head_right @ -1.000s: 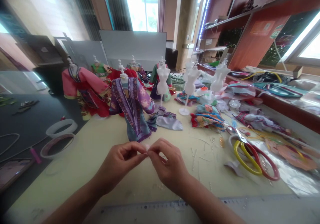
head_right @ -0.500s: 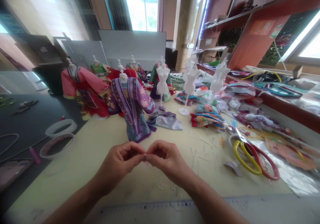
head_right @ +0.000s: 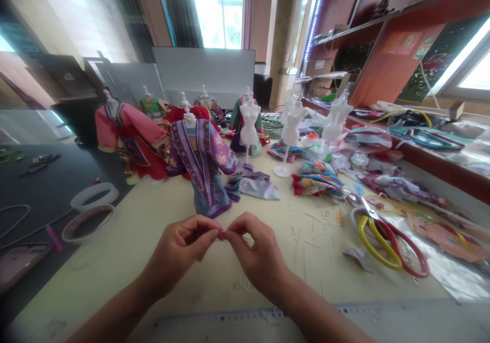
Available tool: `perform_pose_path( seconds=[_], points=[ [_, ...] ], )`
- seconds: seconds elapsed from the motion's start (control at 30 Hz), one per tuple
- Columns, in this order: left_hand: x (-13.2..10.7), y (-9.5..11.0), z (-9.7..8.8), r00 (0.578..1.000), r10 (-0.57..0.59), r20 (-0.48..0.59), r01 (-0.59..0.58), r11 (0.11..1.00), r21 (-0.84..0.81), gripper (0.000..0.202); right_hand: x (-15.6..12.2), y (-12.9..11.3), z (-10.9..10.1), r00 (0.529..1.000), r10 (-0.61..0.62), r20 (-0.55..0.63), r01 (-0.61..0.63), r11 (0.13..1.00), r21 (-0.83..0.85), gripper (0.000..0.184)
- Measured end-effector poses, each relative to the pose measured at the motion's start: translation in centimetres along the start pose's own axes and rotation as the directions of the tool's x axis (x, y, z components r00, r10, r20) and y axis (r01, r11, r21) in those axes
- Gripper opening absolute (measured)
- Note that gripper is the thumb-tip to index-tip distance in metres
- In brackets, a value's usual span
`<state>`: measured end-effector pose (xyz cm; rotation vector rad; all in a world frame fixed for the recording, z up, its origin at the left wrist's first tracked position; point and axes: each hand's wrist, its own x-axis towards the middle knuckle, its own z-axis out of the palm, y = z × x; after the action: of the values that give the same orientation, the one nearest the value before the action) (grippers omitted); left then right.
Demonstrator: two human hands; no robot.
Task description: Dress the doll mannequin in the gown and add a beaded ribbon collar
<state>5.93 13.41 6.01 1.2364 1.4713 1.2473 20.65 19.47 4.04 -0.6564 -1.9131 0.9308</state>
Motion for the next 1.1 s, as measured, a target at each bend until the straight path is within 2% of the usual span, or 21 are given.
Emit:
perform_pose_path(
  seconds=[0.2,0.4,0.5,0.53,0.6,0.7,0.77,1.0,1.1],
  points=[
    [0.1,0.2,0.1,0.998,-0.003,0.061,0.006,0.999,-0.046,0.019,-0.1,0.0,0.1,0.998,-0.059,-0.013,0.059,0.998,0.008,0.009],
    [0.1,-0.1,0.1,0.993,-0.053,0.101,0.071,0.981,-0.182,0.018,-0.3,-0.2,0.1,0.99,-0.139,0.005,0.139,0.99,-0.027,0.009],
    [0.2,-0.3,0.2,0.992,-0.054,0.113,0.074,0.981,-0.181,0.02,-0.3,0.0,0.0,0.987,-0.158,0.027,0.159,0.986,-0.043,0.009],
    [0.2,-0.3,0.2,0.993,-0.032,0.111,0.048,0.988,-0.147,0.02,-0.4,0.1,0.0,0.985,-0.167,0.031,0.169,0.984,-0.05,0.009],
    [0.2,-0.4,0.2,0.992,0.089,0.085,-0.089,0.996,-0.013,0.017,-0.4,0.3,0.0,0.982,-0.184,0.036,0.186,0.98,-0.074,0.009],
    [0.1,-0.7,0.1,0.94,0.337,0.05,-0.339,0.909,0.245,0.014,-0.4,0.5,-0.1,0.978,-0.205,0.041,0.208,0.972,-0.111,0.008],
    [0.1,-0.7,0.0,0.92,0.388,0.057,-0.384,0.861,0.333,0.014,-0.4,0.5,-0.2,0.974,-0.22,0.053,0.225,0.967,-0.116,0.01],
    [-0.2,-0.1,0.1,0.971,0.188,0.149,-0.219,0.946,0.237,0.013,-0.2,0.1,-0.8,0.968,-0.218,0.128,0.229,0.97,-0.084,0.012],
    [-0.1,0.0,-0.1,0.97,0.177,0.165,-0.213,0.947,0.242,0.014,-0.1,0.2,-0.9,0.959,-0.236,0.157,0.252,0.963,-0.095,0.013]
  ],
)
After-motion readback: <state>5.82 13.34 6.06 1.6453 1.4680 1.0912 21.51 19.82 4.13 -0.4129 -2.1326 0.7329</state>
